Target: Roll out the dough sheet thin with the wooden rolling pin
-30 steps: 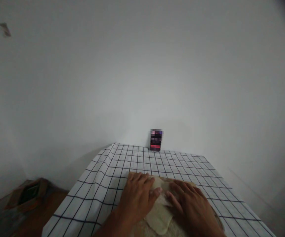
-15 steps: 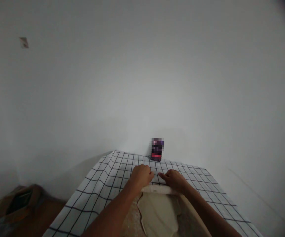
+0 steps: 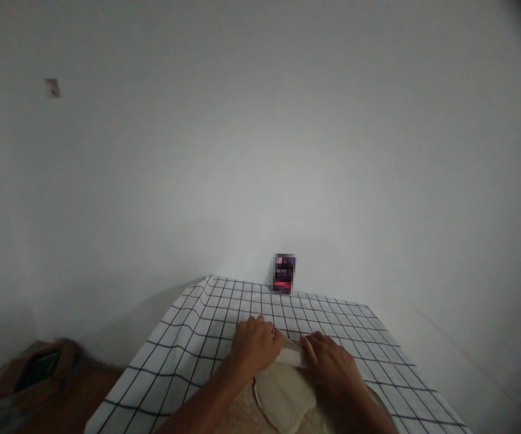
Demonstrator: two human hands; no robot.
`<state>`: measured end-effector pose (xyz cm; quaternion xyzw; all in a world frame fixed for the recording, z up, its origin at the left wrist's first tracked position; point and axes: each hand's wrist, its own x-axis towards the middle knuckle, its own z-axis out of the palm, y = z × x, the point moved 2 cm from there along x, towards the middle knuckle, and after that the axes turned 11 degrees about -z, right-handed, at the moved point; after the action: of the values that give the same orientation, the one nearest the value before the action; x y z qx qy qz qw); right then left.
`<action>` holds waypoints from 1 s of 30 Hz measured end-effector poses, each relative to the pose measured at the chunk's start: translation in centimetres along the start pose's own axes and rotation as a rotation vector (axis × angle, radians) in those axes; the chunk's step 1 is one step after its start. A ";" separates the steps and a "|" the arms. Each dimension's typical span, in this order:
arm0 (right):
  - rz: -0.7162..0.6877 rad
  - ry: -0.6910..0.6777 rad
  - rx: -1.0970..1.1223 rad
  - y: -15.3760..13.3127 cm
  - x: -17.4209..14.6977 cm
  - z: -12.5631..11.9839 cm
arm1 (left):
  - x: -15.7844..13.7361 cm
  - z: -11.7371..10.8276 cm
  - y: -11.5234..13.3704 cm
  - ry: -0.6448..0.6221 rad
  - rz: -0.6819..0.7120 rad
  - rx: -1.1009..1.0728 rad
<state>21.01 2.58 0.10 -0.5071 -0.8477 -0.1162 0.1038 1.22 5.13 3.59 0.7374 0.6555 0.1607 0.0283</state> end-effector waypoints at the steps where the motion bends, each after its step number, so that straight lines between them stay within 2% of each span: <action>1: -0.021 0.034 0.013 -0.4 -0.7 -0.1 | -0.9 0.0 0.0 0.025 0.016 0.002; 4: -0.104 0.139 0.058 -1.7 -2.8 -0.3 | -3.5 0.1 -0.1 0.106 0.077 -0.033; 6: -0.107 0.173 0.084 -2.3 -4.2 -0.2 | -5.2 0.3 -0.2 0.132 0.095 -0.079; 11: 0.049 0.068 0.070 -3.0 -7.5 1.0 | -9.4 0.4 -1.2 0.099 0.110 -0.137; 15: 0.037 0.074 0.101 -3.0 -8.9 1.5 | -10.6 0.5 -2.1 0.067 0.182 -0.168; 18: 0.024 0.061 0.117 -3.0 -7.9 1.0 | -9.1 0.7 -2.1 0.106 0.220 -0.163; 22: -0.013 0.052 0.101 -2.4 -4.7 -0.2 | -5.0 1.1 -1.2 0.152 0.196 -0.101; 25: -0.030 0.048 0.075 -1.2 -2.3 -0.8 | -2.0 1.3 -0.5 0.115 0.173 -0.021; 28: 0.021 -0.014 0.076 0.2 -0.2 -0.9 | 0.6 1.2 0.0 0.068 0.142 0.032; 30: 0.115 -0.064 0.146 1.2 1.3 -0.8 | 2.2 1.2 0.2 0.019 0.074 0.034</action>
<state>21.51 4.01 1.36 -0.5495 -0.8262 -0.0317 0.1198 1.96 7.48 2.96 0.7599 0.6307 0.1576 0.0037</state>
